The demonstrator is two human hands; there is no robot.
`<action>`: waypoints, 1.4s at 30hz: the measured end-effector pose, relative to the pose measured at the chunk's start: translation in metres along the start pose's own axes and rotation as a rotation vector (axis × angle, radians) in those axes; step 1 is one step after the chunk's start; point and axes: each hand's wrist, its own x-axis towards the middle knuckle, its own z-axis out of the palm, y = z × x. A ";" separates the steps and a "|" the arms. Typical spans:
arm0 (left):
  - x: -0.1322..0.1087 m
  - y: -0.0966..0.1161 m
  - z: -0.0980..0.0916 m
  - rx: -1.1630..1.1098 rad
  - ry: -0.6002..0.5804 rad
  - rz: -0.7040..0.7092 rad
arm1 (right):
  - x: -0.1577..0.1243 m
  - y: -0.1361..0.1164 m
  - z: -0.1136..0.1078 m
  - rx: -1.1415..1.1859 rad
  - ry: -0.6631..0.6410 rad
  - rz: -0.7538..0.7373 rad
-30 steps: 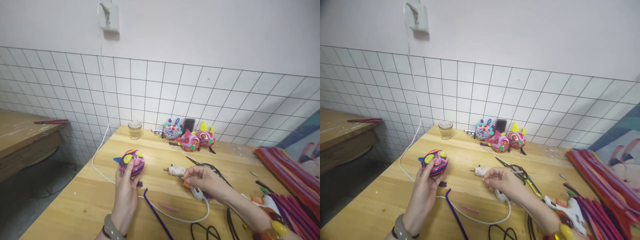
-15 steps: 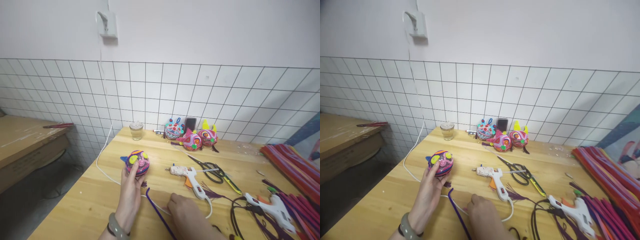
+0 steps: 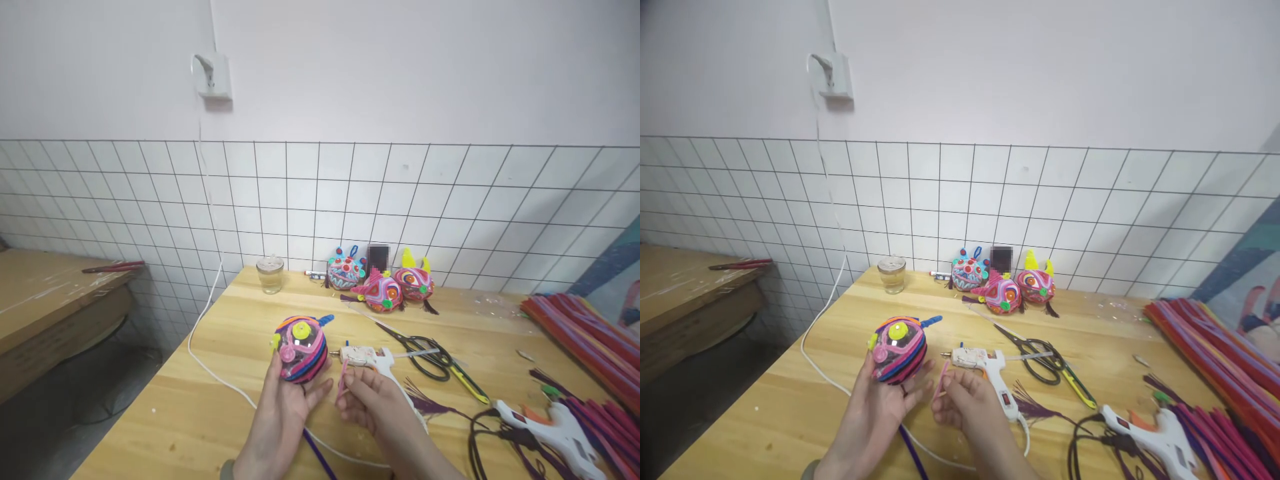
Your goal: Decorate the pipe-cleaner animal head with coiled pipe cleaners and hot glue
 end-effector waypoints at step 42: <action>0.019 0.023 -0.008 0.116 0.202 0.306 | -0.045 -0.017 -0.161 -1.136 0.390 -0.209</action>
